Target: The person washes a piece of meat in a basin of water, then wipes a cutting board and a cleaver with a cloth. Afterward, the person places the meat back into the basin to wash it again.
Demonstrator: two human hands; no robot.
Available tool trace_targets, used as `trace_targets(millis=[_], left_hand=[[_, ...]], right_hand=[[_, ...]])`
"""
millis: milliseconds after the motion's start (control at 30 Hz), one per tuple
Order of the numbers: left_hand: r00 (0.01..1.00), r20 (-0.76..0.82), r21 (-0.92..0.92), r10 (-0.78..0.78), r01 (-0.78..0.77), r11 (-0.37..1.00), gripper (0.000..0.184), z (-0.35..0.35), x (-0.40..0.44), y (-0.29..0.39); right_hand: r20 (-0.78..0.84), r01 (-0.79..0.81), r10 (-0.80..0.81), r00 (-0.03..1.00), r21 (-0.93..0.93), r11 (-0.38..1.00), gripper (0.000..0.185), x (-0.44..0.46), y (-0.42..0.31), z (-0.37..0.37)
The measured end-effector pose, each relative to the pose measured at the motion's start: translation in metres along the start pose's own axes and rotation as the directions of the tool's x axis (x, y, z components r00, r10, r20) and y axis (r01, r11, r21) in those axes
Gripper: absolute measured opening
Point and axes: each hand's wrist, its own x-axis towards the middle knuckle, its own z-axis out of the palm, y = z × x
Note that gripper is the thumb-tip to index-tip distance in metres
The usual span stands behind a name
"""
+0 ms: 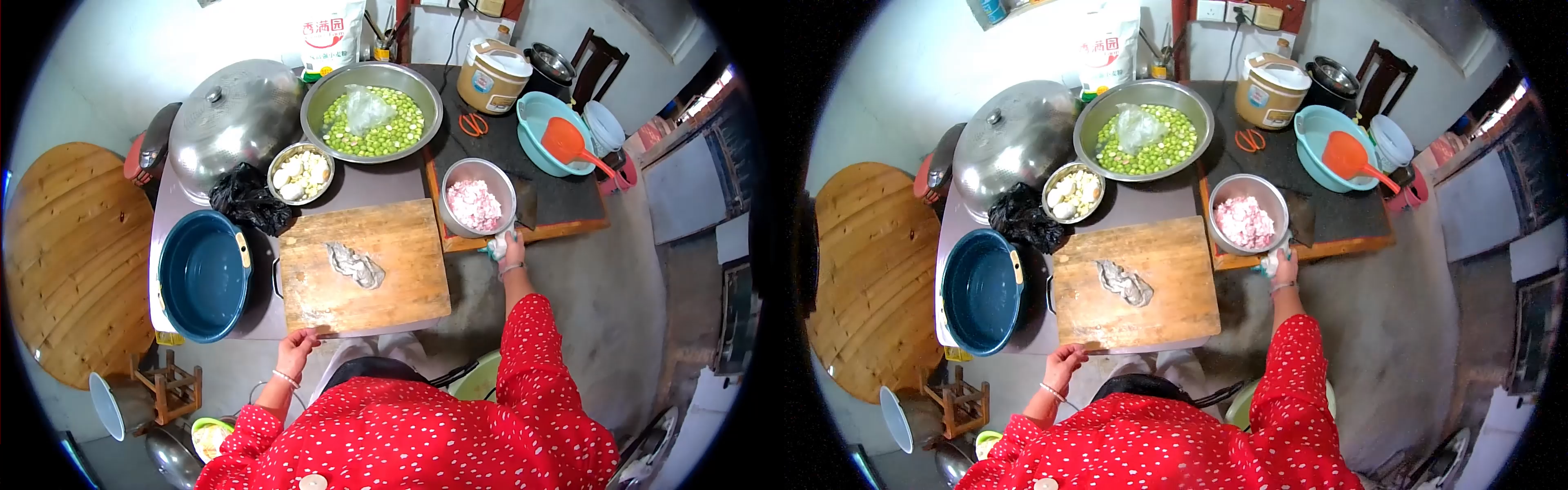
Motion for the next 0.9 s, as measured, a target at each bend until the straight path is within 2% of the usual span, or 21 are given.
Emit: trace_targets(millis=[100,133,167,267,333,367,400,433,467,533,567,600,633,667,700,733,767,833,867,900], left_hand=[[1.0,-0.001,-0.002,-0.007,0.007,1.0,0.017,0.003,0.003,-0.004],[1.0,-0.003,-0.005,-0.009,0.009,1.0,0.018,0.006,0.004,-0.004],[1.0,-0.013,-0.009,-0.013,0.013,1.0,0.019,0.006,0.004,-0.004],[0.999,0.029,0.059,0.034,-0.036,0.998,0.019,0.01,0.011,-0.007],[0.996,0.015,0.055,0.093,-0.094,0.994,0.016,0.011,0.02,-0.019],[0.993,-0.005,0.142,0.12,-0.118,0.983,0.018,0.008,0.026,-0.024],[0.989,-0.023,0.227,0.143,-0.134,0.965,0.02,0.004,0.031,-0.028],[0.986,-0.038,0.311,0.164,-0.145,0.939,0.021,0.0,0.033,-0.029],[0.982,-0.044,0.344,0.184,-0.158,0.925,0.027,-0.002,0.029,-0.018],[0.931,-0.143,0.651,0.335,-0.167,0.741,0.031,-0.011,0.024,-0.013],[0.895,-0.169,0.773,0.412,-0.139,0.619,0.033,-0.013,0.025,-0.013],[0.877,-0.125,0.806,0.465,-0.184,0.563,0.045,-0.018,0.027,-0.015],[0.875,-0.087,0.887,0.476,-0.149,0.436,0.059,-0.022,0.031,-0.019],[0.895,-0.052,0.921,0.443,-0.128,0.368,0.068,-0.021,0.028,-0.011],[0.912,-0.02,0.949,0.411,-0.112,0.295,0.077,-0.019,0.026,-0.003],[0.929,0.004,0.958,0.371,-0.11,0.265,0.08,-0.018,0.029,-0.002],[0.944,0.029,0.966,0.33,-0.111,0.234,0.083,-0.017,0.033,-0.002],[0.964,0.057,0.978,0.261,-0.107,0.181,0.088,-0.014,0.039,-0.002],[0.971,0.059,0.982,0.231,-0.098,0.16,0.089,-0.013,0.04,-0.003],[0.978,0.06,0.987,0.201,-0.089,0.137,0.09,-0.013,0.041,-0.004]], right_hand=[[-0.051,-0.035,0.042,0.998,0.142,0.989,0.04,-0.002,-0.002,0.008],[-0.028,-0.076,0.081,0.996,0.139,0.987,0.041,-0.003,-0.006,0.01],[-0.078,-0.071,0.073,0.994,0.031,0.997,0.044,0.0,-0.004,0.011],[-0.097,-0.085,0.075,0.992,-0.104,0.991,0.051,-0.003,-0.008,-0.001],[-0.224,-0.164,0.106,0.969,-0.259,0.952,0.046,-0.039,-0.042,0.015],[-0.283,-0.206,0.11,0.953,-0.335,0.92,0.044,-0.053,-0.051,0.021],[-0.26,-0.146,0.002,0.966,-0.54,0.829,0.034,-0.049,-0.048,0.007],[-0.21,-0.082,-0.101,0.972,-0.716,0.693,0.027,-0.047,-0.045,-0.009],[-0.123,-0.026,-0.102,0.987,-0.755,0.655,0.022,-0.061,-0.042,-0.013],[0.054,0.103,-0.101,0.993,-0.808,0.58,0.017,-0.092,-0.051,-0.014],[0.205,0.177,-0.023,0.979,-0.779,0.602,0.017,-0.111,-0.04,-0.005],[0.388,0.299,0.038,0.921,-0.764,0.571,0.018,-0.137,-0.034,0.015],[0.56,0.458,0.037,0.828,-0.712,0.532,0.023,-0.17,-0.036,0.05],[0.754,0.711,-0.054,0.655,-0.59,0.383,0.03,-0.185,-0.024,0.074],[0.819,0.783,-0.003,0.574,-0.547,0.296,0.039,-0.196,-0.012,0.1],[0.82,0.772,0.208,0.533,-0.572,0.276,0.053,-0.201,0.003,0.117],[0.872,0.837,0.22,0.437,-0.484,0.255,0.058,-0.217,0.01,0.142],[0.903,0.928,0.29,0.317,-0.358,0.1,0.063,-0.237,0.033,0.187],[0.887,0.949,0.347,0.304,-0.313,-0.032,0.064,-0.24,0.051,0.2],[0.881,0.947,0.349,0.32,-0.302,-0.108,0.062,-0.246,0.064,0.208]])
